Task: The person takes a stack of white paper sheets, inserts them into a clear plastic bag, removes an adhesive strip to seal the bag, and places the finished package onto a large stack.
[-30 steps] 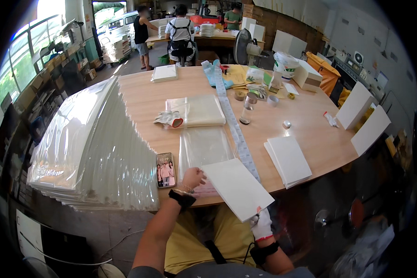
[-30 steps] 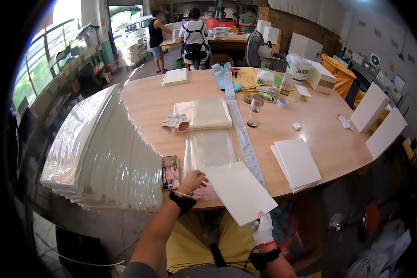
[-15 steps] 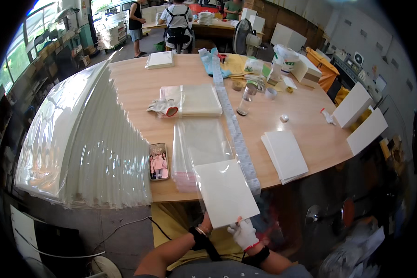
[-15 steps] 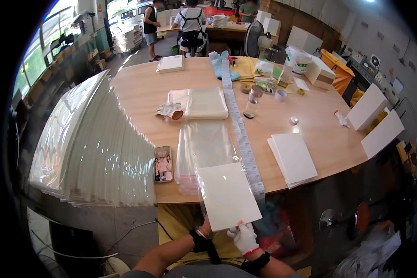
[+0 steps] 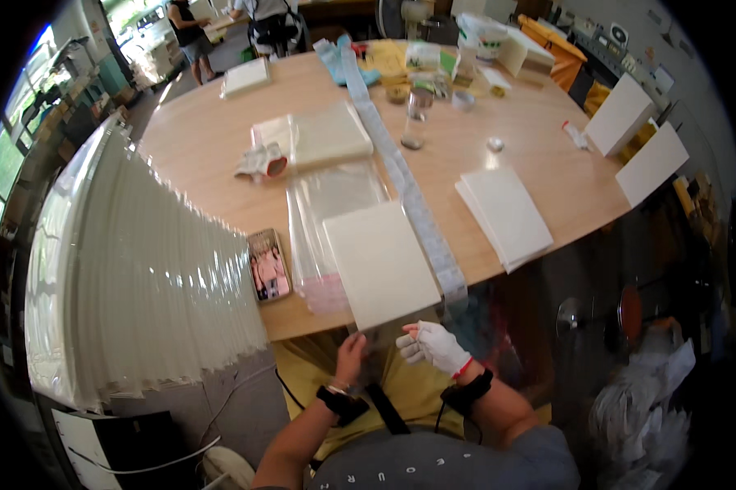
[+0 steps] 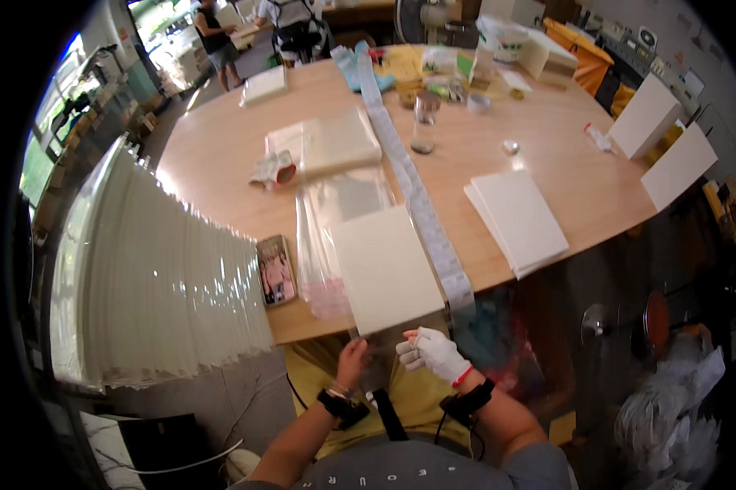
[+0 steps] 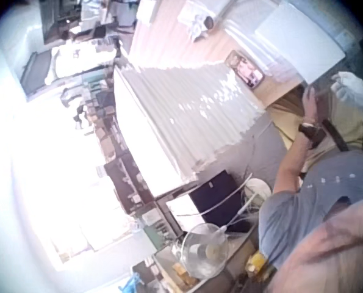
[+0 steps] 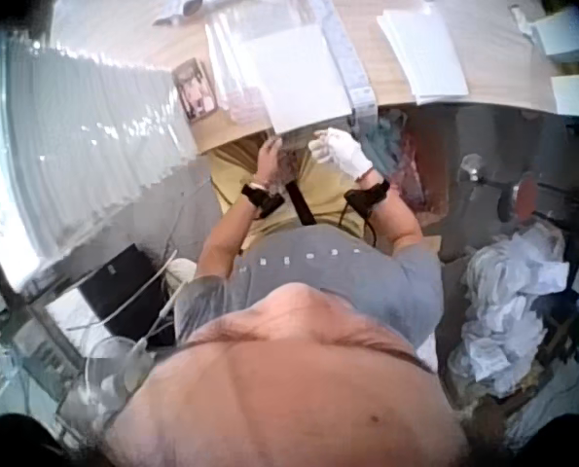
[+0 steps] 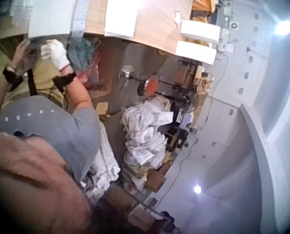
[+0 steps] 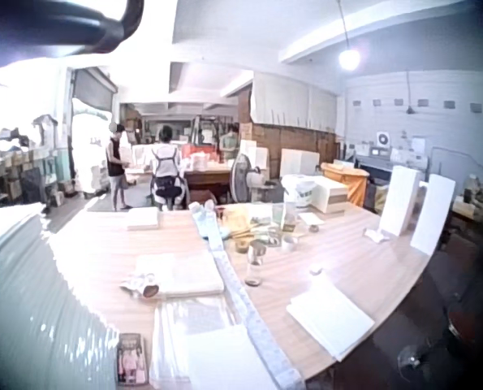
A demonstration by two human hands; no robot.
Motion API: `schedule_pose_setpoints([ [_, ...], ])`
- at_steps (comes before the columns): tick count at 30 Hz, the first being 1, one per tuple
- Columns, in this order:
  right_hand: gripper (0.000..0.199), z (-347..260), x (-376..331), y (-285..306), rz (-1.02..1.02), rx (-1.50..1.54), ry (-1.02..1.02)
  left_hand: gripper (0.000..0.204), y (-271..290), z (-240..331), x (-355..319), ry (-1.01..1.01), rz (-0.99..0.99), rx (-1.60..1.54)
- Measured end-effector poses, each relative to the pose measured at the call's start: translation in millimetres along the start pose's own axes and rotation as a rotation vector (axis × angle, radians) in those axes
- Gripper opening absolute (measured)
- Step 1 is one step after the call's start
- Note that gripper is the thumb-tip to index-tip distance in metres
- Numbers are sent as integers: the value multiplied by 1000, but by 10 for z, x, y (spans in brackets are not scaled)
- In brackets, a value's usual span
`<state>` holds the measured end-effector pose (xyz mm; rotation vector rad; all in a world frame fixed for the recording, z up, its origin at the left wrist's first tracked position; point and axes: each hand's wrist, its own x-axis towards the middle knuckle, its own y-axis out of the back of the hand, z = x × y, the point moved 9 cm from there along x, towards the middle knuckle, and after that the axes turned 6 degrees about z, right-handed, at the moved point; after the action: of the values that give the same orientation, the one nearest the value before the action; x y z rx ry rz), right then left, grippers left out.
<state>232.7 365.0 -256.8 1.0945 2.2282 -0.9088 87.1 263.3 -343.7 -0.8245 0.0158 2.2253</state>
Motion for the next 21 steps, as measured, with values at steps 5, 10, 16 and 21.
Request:
schedule_pose_setpoints([
  [5, 11, -488, -167, -720, 59, -1003, 1025, 37, 35, 74, -135, 44, -169, 45],
  [10, 10, -276, -23, -1142, -21, -1240, 1096, 39, -72, 96, -229, 107, -133, -131],
  [16, 7, -1149, -347, 278, 464, -1218, 1182, 38, 102, 71, -159, 121, -23, -84],
  [21, 19, -1301, -871, 2535, 885, -776, 883, 33, 142, 106, -191, 15, -193, 121],
])
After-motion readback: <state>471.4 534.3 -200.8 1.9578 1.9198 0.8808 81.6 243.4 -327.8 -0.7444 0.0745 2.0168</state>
